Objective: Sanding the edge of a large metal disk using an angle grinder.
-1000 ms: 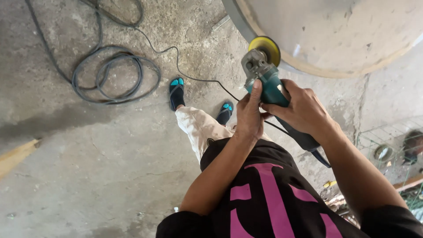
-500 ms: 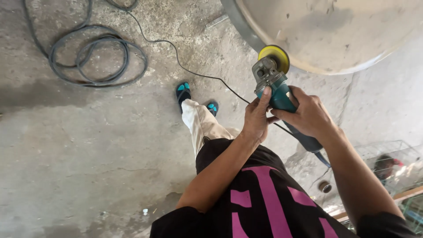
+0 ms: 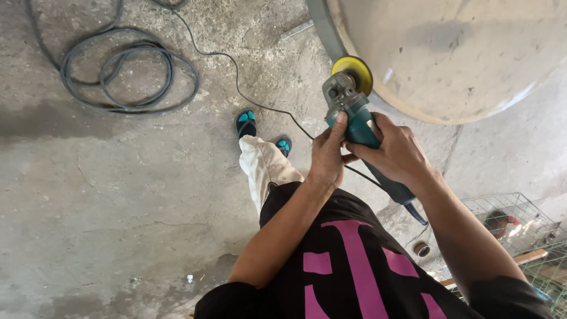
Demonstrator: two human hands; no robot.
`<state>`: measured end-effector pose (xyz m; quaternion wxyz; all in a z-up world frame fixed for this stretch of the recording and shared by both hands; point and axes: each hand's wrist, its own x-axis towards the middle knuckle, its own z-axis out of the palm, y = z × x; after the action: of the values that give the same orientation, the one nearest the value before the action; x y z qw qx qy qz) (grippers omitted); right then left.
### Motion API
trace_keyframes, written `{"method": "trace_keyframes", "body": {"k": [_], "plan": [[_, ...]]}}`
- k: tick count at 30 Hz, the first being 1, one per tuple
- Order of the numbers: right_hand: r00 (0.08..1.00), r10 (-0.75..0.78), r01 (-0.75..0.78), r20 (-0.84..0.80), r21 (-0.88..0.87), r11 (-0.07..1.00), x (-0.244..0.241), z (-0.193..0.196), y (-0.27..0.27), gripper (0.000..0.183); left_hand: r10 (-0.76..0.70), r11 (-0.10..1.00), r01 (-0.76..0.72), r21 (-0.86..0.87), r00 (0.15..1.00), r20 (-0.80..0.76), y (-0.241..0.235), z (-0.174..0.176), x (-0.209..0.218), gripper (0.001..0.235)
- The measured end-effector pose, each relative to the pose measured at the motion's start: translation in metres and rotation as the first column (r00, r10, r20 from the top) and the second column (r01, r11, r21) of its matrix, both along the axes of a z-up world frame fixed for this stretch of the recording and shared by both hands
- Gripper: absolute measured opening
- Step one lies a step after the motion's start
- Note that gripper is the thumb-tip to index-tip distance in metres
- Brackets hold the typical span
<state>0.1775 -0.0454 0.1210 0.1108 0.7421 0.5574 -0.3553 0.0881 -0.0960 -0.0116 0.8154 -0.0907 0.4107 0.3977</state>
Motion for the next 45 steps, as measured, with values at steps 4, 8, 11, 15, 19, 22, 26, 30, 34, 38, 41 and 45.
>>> {"method": "trace_keyframes", "body": {"k": [4, 8, 11, 15, 19, 22, 26, 30, 34, 38, 41, 45], "plan": [[0.999, 0.030, -0.030, 0.013, 0.012, 0.999, -0.016, -0.012, 0.025, 0.075, -0.007, 1.000, 0.008, 0.025, 1.000, -0.022, 0.033, 0.003, -0.028, 0.076], [0.998, 0.058, -0.058, -0.005, 0.050, 0.997, -0.031, -0.014, 0.043, 0.075, -0.019, 0.999, 0.019, 0.048, 1.000, -0.013, 0.057, 0.009, -0.050, 0.075], [0.999, 0.046, -0.047, 0.014, 0.022, 0.999, -0.031, -0.012, 0.045, 0.072, -0.006, 0.999, 0.006, 0.050, 1.000, 0.005, 0.056, 0.007, -0.046, 0.075], [0.996, 0.082, -0.082, 0.016, 0.018, 0.996, -0.015, -0.011, 0.025, 0.068, 0.032, 0.999, -0.032, 0.024, 0.999, 0.018, 0.030, 0.002, -0.025, 0.073], [0.989, 0.150, -0.150, 0.022, 0.026, 0.988, 0.017, -0.010, -0.004, 0.066, 0.044, 0.998, -0.045, 0.048, 0.999, 0.010, -0.002, 0.004, 0.005, 0.072], [0.987, 0.156, -0.157, 0.036, 0.022, 0.987, 0.044, -0.010, -0.027, 0.068, 0.101, 0.993, -0.104, 0.064, 0.993, 0.054, -0.030, 0.006, 0.033, 0.073], [0.982, 0.190, -0.189, -0.009, 0.044, 0.981, 0.085, -0.010, -0.058, 0.073, 0.124, 0.991, -0.126, 0.045, 0.992, 0.038, -0.061, 0.013, 0.070, 0.074], [0.986, 0.158, -0.155, 0.058, -0.053, 0.986, 0.113, 0.000, -0.086, 0.067, 0.115, 0.993, -0.115, 0.001, 0.993, 0.011, -0.095, 0.009, 0.113, 0.077], [0.984, 0.176, -0.176, -0.007, 0.008, 0.984, 0.150, -0.002, -0.108, 0.066, 0.155, 0.988, -0.156, 0.016, 0.986, 0.053, -0.117, 0.014, 0.145, 0.077], [0.980, 0.195, -0.194, -0.029, 0.024, 0.981, 0.155, 0.002, -0.105, 0.063, 0.176, 0.983, -0.179, 0.032, 0.982, 0.064, -0.120, 0.011, 0.153, 0.075], [0.980, 0.200, -0.200, -0.010, -0.005, 0.980, 0.140, 0.002, -0.090, 0.059, 0.193, 0.981, -0.194, 0.019, 0.981, 0.037, -0.109, 0.002, 0.149, 0.075], [0.978, 0.205, -0.206, -0.029, -0.015, 0.978, 0.121, -0.005, -0.076, 0.059, 0.210, 0.978, -0.210, -0.016, 0.978, 0.019, -0.092, 0.004, 0.125, 0.073]]}}
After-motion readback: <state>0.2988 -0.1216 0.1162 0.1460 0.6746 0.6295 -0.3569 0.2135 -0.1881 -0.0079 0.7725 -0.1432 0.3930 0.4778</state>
